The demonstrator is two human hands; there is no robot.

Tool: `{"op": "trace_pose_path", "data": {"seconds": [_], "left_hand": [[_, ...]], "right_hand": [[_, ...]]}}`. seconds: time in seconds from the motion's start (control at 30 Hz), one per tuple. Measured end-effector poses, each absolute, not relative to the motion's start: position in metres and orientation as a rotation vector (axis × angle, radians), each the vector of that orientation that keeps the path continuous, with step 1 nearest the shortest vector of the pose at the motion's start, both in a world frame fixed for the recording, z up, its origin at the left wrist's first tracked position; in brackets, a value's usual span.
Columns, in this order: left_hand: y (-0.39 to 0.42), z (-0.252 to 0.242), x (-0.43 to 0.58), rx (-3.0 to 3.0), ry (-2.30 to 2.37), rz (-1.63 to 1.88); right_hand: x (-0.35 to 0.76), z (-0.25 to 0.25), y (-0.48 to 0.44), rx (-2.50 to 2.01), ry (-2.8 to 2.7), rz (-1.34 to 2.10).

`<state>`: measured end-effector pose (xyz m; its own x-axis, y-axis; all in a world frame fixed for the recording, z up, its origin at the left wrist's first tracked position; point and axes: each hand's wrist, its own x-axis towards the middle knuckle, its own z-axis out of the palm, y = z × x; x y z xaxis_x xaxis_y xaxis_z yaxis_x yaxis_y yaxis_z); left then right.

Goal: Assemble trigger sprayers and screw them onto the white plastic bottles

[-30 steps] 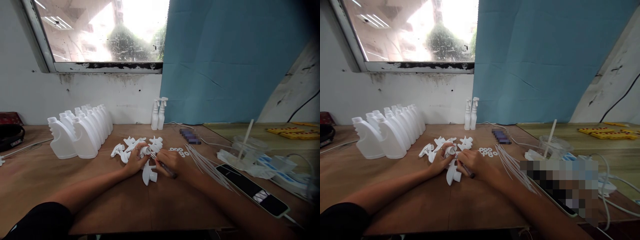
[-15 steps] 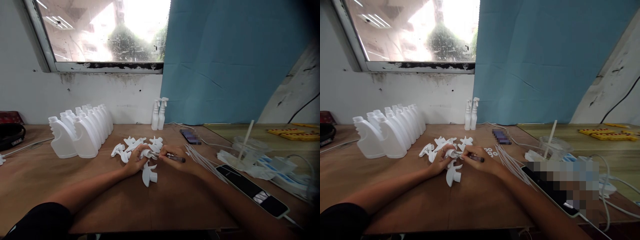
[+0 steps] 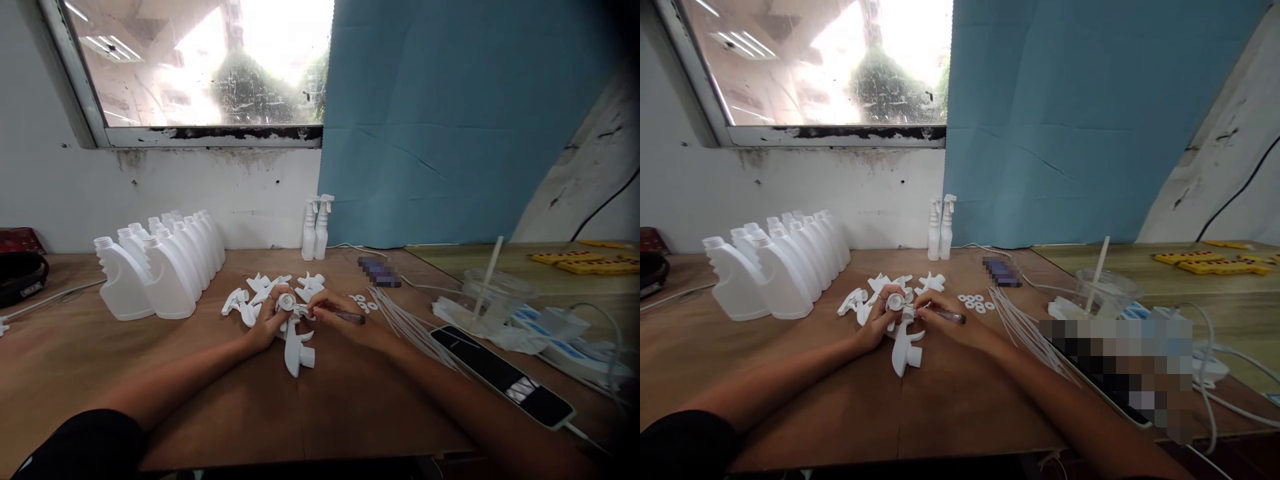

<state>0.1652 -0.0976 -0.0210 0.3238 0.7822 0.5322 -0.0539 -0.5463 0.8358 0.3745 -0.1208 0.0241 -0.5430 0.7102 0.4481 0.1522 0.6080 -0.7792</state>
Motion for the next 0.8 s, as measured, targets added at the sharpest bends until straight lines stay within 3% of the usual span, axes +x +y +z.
{"op": "trace_pose_path", "data": {"seconds": [0.17, 0.33, 0.43, 0.57, 0.67, 0.8], "left_hand": [[-0.096, -0.022, 0.165, 1.760, 0.608, 1.261], [-0.099, -0.021, 0.167, 1.760, 0.619, 1.274], [-0.100, -0.017, 0.170, 1.820, 0.642, 1.307], [-0.094, -0.003, 0.171, 1.999, 0.715, 1.327], [-0.082, 0.012, 0.163, 2.229, 0.842, 1.301], [-0.063, 0.027, 0.143, 2.498, 1.044, 1.015]], "right_hand": [[0.369, 0.021, -0.125, -0.595, -2.196, 0.754], [0.365, 0.017, -0.118, -0.389, -2.350, -0.070], [0.367, 0.016, -0.113, -0.314, -2.382, -0.273], [0.378, 0.025, -0.111, -0.380, -2.265, -0.179], [0.392, 0.041, -0.111, -0.559, -2.155, 0.081], [0.418, 0.055, -0.103, -0.902, -2.075, 0.427]]}}
